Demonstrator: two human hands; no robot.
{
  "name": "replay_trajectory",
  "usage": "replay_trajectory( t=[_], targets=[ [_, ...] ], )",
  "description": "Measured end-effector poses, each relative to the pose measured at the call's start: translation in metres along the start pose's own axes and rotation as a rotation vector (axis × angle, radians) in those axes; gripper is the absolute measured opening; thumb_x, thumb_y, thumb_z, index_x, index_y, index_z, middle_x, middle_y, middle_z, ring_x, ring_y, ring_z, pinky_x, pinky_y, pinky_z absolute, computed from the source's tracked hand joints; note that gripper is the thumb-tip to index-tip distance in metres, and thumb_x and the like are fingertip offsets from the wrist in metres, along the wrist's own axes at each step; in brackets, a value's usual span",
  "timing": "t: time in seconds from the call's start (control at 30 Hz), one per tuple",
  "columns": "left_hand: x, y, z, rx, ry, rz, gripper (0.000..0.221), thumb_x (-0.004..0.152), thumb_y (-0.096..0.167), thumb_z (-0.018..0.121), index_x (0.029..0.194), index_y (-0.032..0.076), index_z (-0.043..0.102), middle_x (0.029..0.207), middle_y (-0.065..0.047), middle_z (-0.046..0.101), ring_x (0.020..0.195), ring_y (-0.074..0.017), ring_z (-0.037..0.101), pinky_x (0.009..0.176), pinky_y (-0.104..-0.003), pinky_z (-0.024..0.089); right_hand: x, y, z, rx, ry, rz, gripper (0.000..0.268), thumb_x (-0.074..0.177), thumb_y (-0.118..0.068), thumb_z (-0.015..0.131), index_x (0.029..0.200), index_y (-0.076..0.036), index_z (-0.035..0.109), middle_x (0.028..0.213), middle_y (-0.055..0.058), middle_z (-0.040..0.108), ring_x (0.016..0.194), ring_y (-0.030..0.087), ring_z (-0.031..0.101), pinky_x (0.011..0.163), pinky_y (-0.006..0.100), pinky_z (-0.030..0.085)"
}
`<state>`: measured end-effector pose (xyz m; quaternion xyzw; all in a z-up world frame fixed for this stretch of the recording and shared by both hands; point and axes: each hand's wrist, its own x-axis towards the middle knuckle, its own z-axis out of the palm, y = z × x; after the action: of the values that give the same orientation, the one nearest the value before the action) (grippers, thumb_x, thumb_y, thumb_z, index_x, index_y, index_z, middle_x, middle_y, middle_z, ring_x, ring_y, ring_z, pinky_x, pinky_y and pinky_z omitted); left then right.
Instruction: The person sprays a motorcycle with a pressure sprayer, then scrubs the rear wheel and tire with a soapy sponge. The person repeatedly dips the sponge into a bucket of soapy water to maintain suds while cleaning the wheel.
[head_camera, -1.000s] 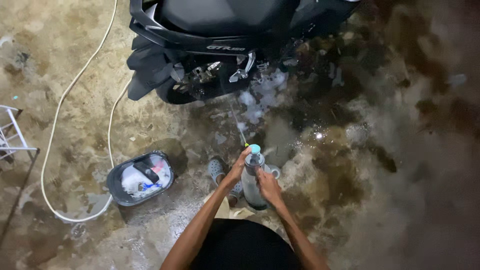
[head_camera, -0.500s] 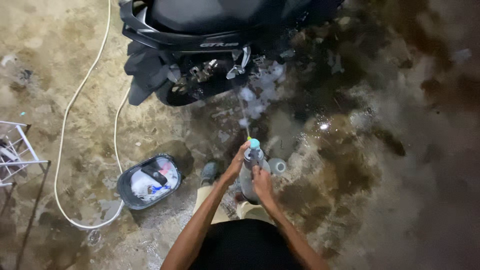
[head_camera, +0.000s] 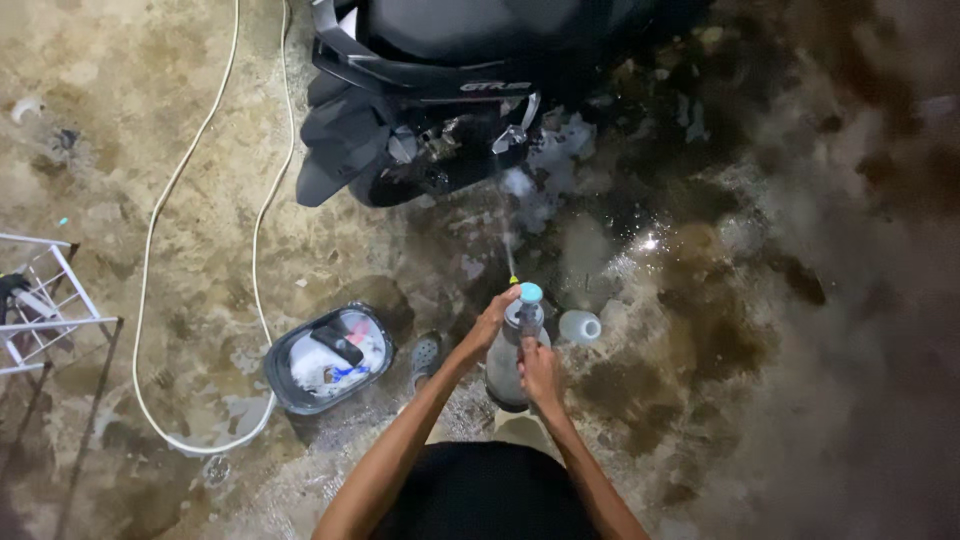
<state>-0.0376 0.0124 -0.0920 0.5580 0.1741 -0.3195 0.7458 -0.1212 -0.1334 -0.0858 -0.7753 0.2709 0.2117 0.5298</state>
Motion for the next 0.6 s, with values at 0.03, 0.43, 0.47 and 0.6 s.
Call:
replay_trajectory(
  t=[0.03,0.43,0.47,0.6],
  targets=[
    [-0.006,0.006,-0.008,-0.021,0.000,0.010,0.074,0.093,0.066,0.050,0.142,0.011,0.057,0.139,-0.005,0.059,0.128,-0.0185,0.053,0.111,-0.036,0.037,-0.002,-0.003,0.007,0.031,-0.012,-0.047,0.063,0.102,-0.054,0.043,0.068,-0.004,0.061,0.052,0.003,0.055,0.042,0.016,0.054,0.042,0.035,0.043],
    [-0.060,0.021,-0.091,0.100,0.073,-0.004,0.077,0.095,0.071,0.052,0.129,0.003,0.061,0.129,-0.015,0.061,0.123,-0.0249,0.053,0.112,-0.043,0.034,-0.025,-0.024,0.086,0.047,-0.024,-0.011,0.065,0.101,-0.059,0.043,0.075,-0.003,0.062,0.056,0.004,0.055,0.045,0.015,0.053,0.043,0.035,0.040],
    [-0.058,0.017,-0.095,0.086,0.097,-0.017,0.076,0.095,0.071,0.053,0.127,0.003,0.060,0.127,-0.015,0.061,0.121,-0.0245,0.055,0.111,-0.042,0.035,-0.023,-0.022,0.088,0.004,-0.042,-0.110,0.065,0.101,-0.059,0.042,0.075,-0.003,0.064,0.056,0.004,0.058,0.046,0.015,0.056,0.044,0.034,0.043],
    [-0.050,-0.002,-0.117,-0.270,0.069,-0.010,0.065,0.090,0.070,0.052,0.128,0.018,0.061,0.128,-0.002,0.059,0.120,-0.0183,0.051,0.105,-0.037,0.037,-0.009,-0.019,0.104,-0.047,-0.165,-0.149,0.065,0.101,-0.060,0.043,0.081,-0.002,0.065,0.061,0.010,0.059,0.051,0.023,0.057,0.049,0.041,0.045]
  ],
)
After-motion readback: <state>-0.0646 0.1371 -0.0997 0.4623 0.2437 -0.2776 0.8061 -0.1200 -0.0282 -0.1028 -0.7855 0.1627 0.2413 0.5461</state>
